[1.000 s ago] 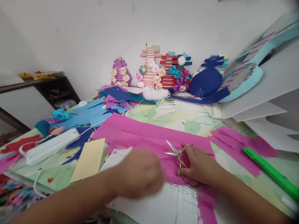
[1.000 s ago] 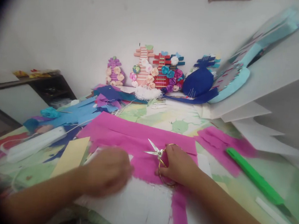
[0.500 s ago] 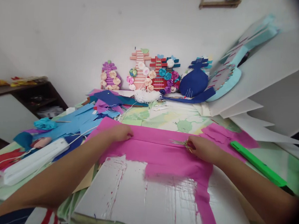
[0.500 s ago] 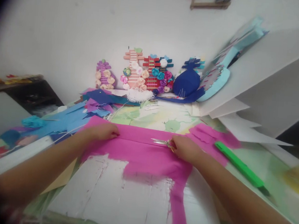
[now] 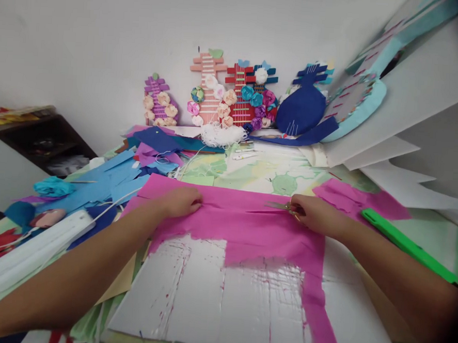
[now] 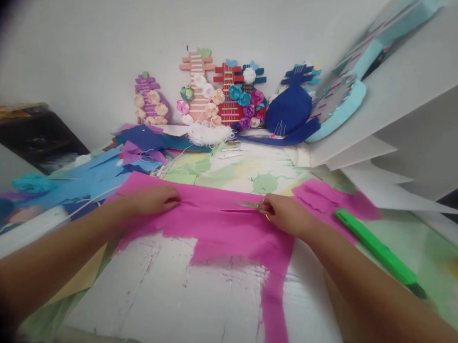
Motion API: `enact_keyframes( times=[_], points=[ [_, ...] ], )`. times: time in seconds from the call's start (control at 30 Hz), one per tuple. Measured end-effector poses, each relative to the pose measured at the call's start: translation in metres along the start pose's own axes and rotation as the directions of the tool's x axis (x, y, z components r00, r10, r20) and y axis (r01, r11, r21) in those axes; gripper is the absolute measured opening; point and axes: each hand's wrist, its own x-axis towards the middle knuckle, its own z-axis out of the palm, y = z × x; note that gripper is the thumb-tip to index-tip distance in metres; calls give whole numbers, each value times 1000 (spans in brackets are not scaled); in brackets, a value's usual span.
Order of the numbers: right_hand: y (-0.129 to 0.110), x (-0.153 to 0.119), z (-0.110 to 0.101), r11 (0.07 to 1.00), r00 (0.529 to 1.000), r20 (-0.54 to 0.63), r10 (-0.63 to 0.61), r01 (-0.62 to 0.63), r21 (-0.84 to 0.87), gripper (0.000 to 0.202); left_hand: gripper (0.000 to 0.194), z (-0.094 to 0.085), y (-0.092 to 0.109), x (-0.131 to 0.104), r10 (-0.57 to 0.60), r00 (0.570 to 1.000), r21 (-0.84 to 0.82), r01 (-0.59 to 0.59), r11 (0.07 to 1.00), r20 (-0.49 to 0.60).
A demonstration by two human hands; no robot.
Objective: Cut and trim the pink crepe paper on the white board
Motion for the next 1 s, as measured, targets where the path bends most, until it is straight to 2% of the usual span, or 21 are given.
enact_keyframes(
  times=[0.13,0.3,0.4,0.53,0.63,0.73,0.87,0.93,1.0],
  points=[
    [-3,-1,-11,999,998,-65,11,-8,40,7,29,2,9,1,37,999,19,-36,999,-39],
    [-5,-4,-22,998,998,-39,39,-38,41,8,28,9,19,5,31,994,54,-26,998,-105],
    [-4,-5,-25,997,996,-64,55,-52,55,8,29,12,23,5,20,989,57,-11,998,-150],
    [-3,0,-34,990,994,-73,80,-71,123,10,28,10,28,4,10,977,54,1,999,-213],
    [-3,7,-47,997,995,-91,36,-29,72,10,25,6,30,7,-3,966,58,19,998,-258],
    [-2,11,-62,1000,984,-176,-5,5,-2,9,22,1,26,11,-30,960,52,47,998,-279],
    [3,10,-86,995,947,-318,-42,12,-96,11,23,-9,14,14,-104,947,11,113,994,-304],
    [5,8,-99,993,917,-400,-3,-46,-113,11,23,-17,7,14,-143,938,-19,145,989,-317],
    [7,6,-111,993,876,-478,63,-103,-58,12,24,-26,0,14,-182,926,-49,176,983,-330]
  ],
)
